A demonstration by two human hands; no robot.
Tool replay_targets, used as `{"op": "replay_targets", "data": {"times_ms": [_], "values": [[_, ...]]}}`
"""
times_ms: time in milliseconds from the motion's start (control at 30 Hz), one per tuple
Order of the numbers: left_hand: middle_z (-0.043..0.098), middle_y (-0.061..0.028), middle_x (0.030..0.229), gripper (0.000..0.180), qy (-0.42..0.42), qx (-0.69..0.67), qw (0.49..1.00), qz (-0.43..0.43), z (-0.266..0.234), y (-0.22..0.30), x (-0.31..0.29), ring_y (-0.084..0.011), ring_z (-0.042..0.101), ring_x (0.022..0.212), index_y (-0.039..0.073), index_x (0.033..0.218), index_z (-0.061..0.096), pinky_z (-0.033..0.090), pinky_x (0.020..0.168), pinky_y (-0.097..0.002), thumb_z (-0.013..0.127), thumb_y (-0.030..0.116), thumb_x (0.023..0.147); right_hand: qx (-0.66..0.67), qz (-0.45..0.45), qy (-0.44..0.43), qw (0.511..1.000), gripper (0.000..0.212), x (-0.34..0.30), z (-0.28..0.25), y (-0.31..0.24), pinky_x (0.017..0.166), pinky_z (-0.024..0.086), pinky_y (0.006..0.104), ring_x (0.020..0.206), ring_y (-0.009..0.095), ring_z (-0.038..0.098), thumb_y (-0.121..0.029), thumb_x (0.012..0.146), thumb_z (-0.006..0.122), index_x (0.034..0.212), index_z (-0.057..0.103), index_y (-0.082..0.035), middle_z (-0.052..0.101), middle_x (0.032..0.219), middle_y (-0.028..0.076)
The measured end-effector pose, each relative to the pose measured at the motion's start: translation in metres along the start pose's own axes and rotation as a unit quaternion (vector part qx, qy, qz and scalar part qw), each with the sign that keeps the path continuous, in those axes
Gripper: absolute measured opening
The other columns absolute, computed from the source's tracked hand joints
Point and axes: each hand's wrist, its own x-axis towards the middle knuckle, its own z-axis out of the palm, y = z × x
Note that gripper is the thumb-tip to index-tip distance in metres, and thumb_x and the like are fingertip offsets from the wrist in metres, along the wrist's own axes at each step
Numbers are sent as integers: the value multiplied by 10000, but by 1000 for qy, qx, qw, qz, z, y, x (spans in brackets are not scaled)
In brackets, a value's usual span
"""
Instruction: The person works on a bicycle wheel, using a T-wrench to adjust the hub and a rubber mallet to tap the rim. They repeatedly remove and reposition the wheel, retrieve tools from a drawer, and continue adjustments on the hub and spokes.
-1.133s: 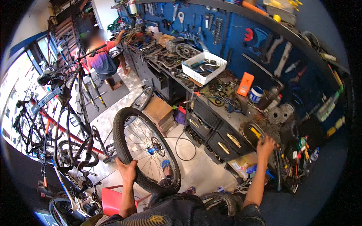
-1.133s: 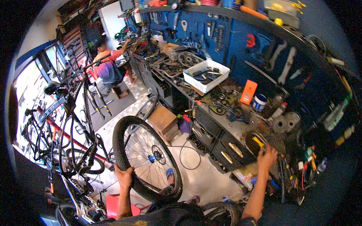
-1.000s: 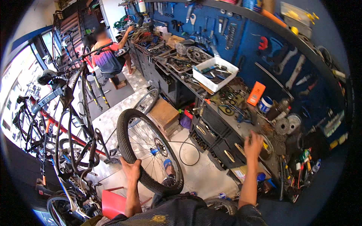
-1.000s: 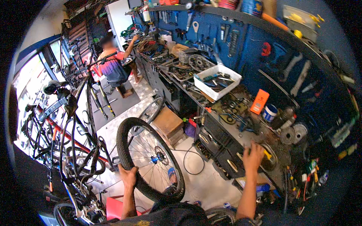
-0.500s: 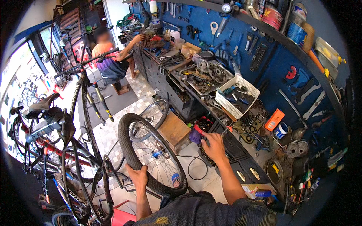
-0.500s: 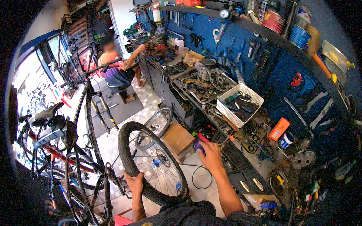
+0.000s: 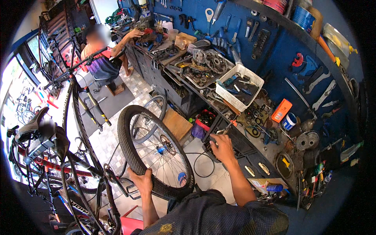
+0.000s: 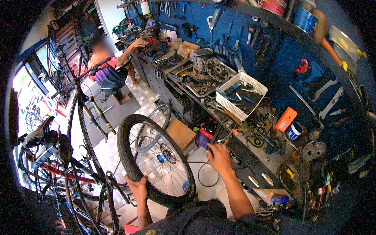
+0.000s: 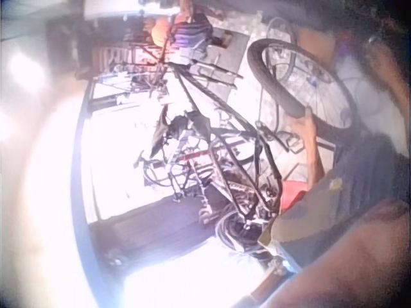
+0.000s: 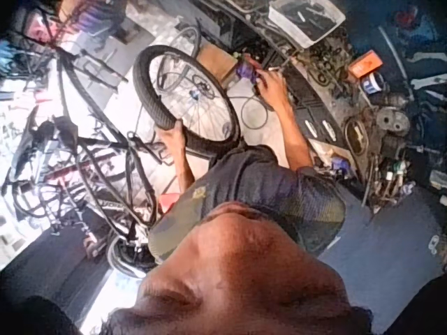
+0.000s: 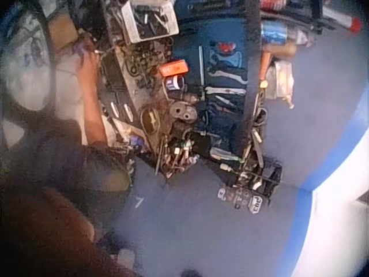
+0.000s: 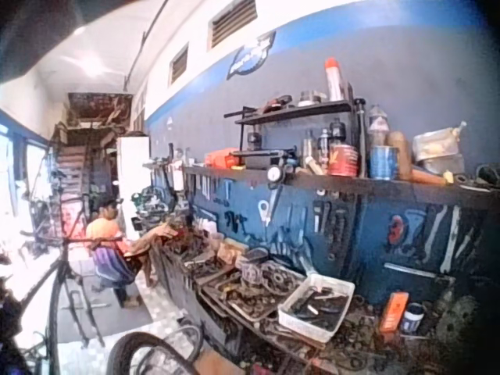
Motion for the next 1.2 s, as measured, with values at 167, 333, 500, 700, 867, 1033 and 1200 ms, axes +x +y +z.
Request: {"op": "replay_targets", "data": {"times_ms": [167,333,500,700,867,1033,1200], "values": [[564,-125,943,539,-9,-1,1000,-19,5,-3,16,-242,562,831,-33,1163,471,485,763,-366,747,109,722,1,14,-10,1000,351,4,7,2,966,469,477,1068,361,591,-175,909,709,1244,690,-71,676,1091,141],[564,-129,951,545,-33,-16,999,-22,5,-6,34,-255,562,846,-36,1165,468,491,787,-372,758,112,728,29,-33,-30,999,368,39,43,-3,952,486,467,1066,374,583,-172,912,708,1265,681,-69,672,1088,143],[578,-122,986,580,4,32,999,-14,1,0,51,-249,562,869,-39,1196,479,497,805,-374,769,110,716,37,-85,-110,990,423,131,128,7,992,495,466,1137,391,580,-222,915,704,1289,648,-33,665,1190,179],[588,-134,976,577,2,42,998,-39,10,19,77,-257,564,870,-23,1148,511,500,824,-389,794,118,666,-49,-37,-194,979,627,294,273,36,1066,463,490,1244,413,536,-251,895,716,1433,499,-11,594,1323,212],[631,-134,959,618,-20,85,990,-113,4,72,84,-256,601,895,-31,1176,534,502,856,-375,802,133,644,-102,50,-196,974,699,379,355,55,1119,430,518,1284,450,510,-230,933,691,1499,375,31,521,1402,275],[720,-212,1044,719,-73,197,959,-189,-2,112,82,-321,688,896,44,1379,541,559,814,-435,818,158,726,-94,143,-295,940,591,420,392,78,1035,512,544,1246,444,603,-170,1013,535,1528,342,46,589,1373,262],[663,-301,1201,873,-64,234,940,-239,3,90,64,-394,661,1088,-64,1463,426,527,950,-460,851,172,738,-157,163,-279,933,457,424,406,81,914,581,510,1125,397,697,-107,1019,514,1456,476,21,705,1211,255]]}}
